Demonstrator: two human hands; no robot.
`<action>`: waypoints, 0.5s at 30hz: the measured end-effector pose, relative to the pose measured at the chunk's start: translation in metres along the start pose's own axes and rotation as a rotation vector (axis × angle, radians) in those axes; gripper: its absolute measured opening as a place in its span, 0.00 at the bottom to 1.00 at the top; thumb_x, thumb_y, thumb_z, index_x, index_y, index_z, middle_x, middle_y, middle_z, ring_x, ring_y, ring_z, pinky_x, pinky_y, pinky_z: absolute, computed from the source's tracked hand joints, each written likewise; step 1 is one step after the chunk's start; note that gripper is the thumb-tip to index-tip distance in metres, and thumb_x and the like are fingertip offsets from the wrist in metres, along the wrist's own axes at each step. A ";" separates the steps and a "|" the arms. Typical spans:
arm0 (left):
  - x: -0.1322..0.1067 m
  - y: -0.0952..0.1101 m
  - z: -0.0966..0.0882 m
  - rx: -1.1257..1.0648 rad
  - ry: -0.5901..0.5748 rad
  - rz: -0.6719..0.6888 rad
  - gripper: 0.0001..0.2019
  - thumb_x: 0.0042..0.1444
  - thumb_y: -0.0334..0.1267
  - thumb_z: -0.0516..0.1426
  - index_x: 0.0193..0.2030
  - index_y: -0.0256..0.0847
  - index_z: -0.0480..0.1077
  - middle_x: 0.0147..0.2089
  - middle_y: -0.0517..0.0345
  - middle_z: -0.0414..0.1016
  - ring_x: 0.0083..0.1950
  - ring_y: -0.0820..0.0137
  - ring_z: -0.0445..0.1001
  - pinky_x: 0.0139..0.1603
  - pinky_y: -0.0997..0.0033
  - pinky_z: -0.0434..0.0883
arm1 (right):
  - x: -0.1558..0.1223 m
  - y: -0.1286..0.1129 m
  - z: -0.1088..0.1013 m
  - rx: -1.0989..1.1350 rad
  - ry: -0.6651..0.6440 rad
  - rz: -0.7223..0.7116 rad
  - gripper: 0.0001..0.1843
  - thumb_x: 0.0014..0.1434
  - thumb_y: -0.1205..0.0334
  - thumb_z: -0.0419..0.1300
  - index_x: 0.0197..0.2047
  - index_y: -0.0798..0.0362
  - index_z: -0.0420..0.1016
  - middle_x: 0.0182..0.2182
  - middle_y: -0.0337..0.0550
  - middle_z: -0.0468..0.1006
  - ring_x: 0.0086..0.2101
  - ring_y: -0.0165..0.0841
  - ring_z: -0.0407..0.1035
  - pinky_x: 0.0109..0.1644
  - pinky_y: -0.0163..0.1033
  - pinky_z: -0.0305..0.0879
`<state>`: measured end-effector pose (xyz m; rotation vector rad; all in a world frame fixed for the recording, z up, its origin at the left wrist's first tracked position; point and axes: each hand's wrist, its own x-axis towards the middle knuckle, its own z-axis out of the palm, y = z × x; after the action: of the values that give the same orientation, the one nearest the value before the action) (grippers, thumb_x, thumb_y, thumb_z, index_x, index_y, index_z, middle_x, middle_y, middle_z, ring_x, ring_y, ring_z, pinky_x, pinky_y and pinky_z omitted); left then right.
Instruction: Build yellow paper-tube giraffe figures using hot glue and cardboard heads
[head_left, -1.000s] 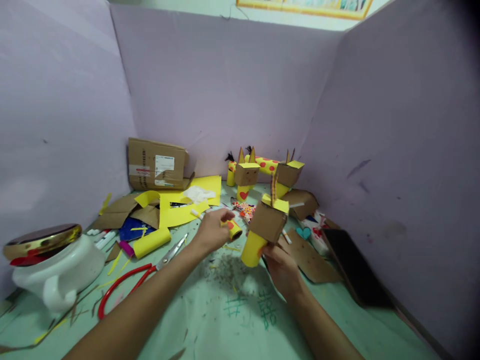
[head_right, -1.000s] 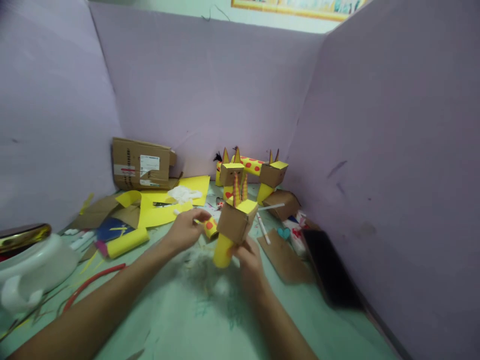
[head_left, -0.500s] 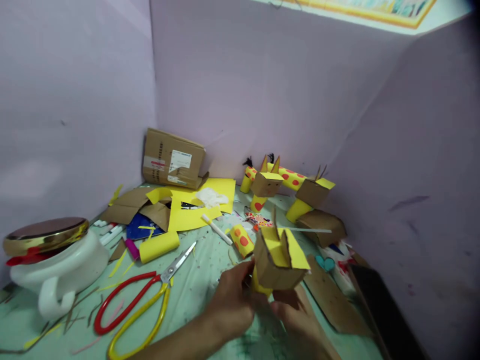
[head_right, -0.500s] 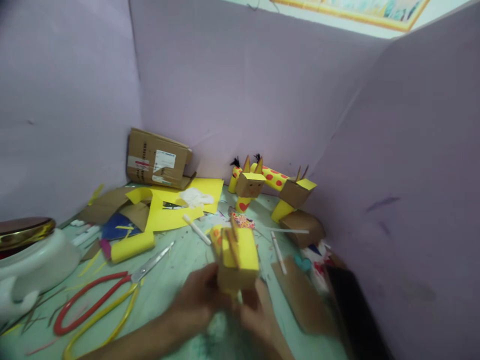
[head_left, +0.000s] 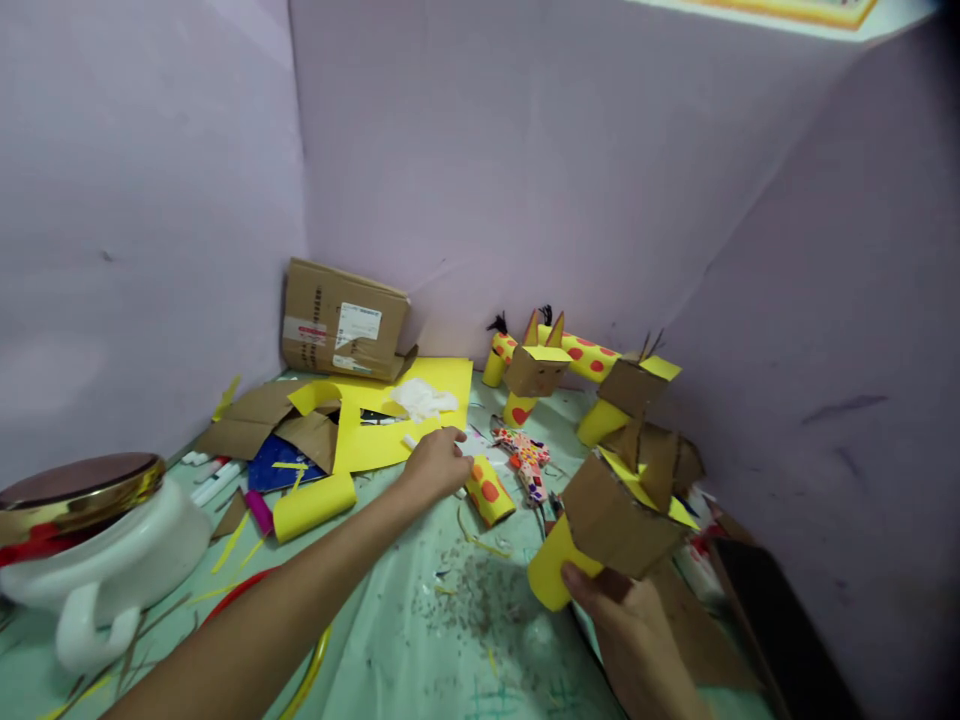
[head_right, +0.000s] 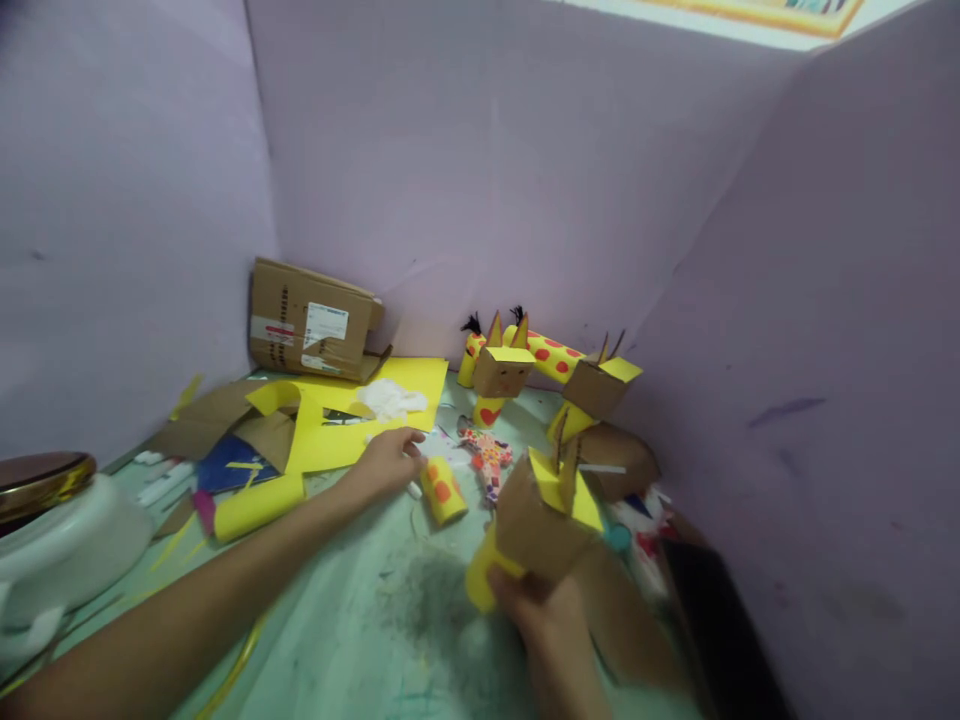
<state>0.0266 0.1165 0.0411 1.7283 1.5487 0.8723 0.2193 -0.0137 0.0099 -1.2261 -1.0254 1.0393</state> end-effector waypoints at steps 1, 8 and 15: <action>0.005 -0.001 0.005 -0.002 -0.012 -0.021 0.19 0.38 0.31 0.57 0.42 0.33 0.73 0.32 0.47 0.77 0.35 0.59 0.73 0.36 0.66 0.66 | 0.001 0.000 0.000 -0.010 -0.007 0.017 0.24 0.41 0.51 0.67 0.41 0.53 0.77 0.39 0.53 0.79 0.40 0.49 0.71 0.44 0.49 0.68; 0.006 0.003 0.020 -0.100 -0.076 -0.144 0.18 0.31 0.26 0.60 0.35 0.35 0.72 0.21 0.62 0.66 0.24 0.70 0.67 0.24 0.74 0.60 | 0.001 -0.003 0.004 -0.139 -0.002 -0.002 0.18 0.41 0.54 0.66 0.36 0.55 0.76 0.32 0.50 0.79 0.36 0.45 0.71 0.41 0.46 0.69; -0.028 0.020 -0.013 -0.348 -0.013 -0.216 0.13 0.42 0.33 0.57 0.38 0.35 0.66 0.16 0.73 0.52 0.16 0.80 0.53 0.17 0.79 0.53 | 0.001 0.008 0.008 -0.127 -0.071 0.019 0.15 0.40 0.54 0.65 0.29 0.56 0.76 0.24 0.46 0.77 0.31 0.41 0.70 0.35 0.42 0.68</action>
<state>0.0246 0.0874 0.0632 1.2924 1.4432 0.9517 0.2111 -0.0105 0.0023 -1.3123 -1.1510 1.0517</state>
